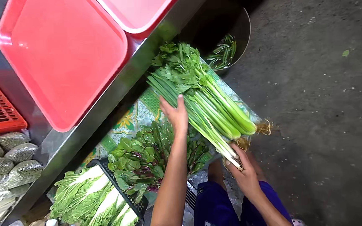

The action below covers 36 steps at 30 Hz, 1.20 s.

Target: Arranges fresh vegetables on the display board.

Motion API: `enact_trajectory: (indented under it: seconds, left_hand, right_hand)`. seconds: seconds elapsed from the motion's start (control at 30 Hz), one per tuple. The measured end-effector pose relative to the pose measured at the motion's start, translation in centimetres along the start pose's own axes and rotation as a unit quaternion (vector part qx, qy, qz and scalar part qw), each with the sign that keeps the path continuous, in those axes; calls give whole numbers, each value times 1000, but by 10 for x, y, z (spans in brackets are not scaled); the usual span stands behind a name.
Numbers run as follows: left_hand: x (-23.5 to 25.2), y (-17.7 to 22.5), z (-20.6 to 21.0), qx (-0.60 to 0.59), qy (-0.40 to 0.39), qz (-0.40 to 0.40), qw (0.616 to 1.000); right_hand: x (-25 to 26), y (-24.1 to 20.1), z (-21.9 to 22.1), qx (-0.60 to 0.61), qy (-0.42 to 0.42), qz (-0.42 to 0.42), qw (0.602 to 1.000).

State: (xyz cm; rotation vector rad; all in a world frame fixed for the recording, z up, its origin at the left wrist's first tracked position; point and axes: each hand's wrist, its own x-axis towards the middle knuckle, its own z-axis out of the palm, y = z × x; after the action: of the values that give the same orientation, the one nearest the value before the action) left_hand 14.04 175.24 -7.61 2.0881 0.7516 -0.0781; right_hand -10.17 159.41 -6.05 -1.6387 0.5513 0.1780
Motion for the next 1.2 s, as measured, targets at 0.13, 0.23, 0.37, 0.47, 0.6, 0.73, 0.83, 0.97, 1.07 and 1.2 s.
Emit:
enact_trajectory:
  seconds: [0.13,0.23,0.37,0.47,0.6,0.73,0.83,0.97,1.07,1.2]
  left_hand:
    - [-1,1,4,-30,18,14,999]
    - [10,2,3,-107,19,50,993]
    - [22,6,-3,-165,21,80,983]
    - [17,2,-7,-161,5,70,984]
    - [-14,-2,-10,-134,3,16,991]
    - [-38,-2,-1,-140,8,-24,990]
    - [-46,-5,4,-107,8,-7,994]
    - [-47,-14,13,-36,14,55,998]
    - [-38,-16,24,-51,47,82,994]
    - [-33,-13,28,-63,69,91,991]
  right_hand:
    - [-19,-4,2,69,45,50,995]
    - [-10,-23,16,142,68,119,980]
    - [3,-34,3,45,-12,142,989]
    - [-10,-36,-35,-147,-51,62,986]
    - [1,-52,-71,-236,54,-55,969]
    - [60,-66,-59,-344,33,-134,929]
    - [97,-60,-41,-451,-30,-133,882]
    - [112,-54,-32,-480,-50,-144,864]
    - [113,-52,-35,-461,-59,-147,873]
    - [114,-54,-38,-462,-80,-118,875]
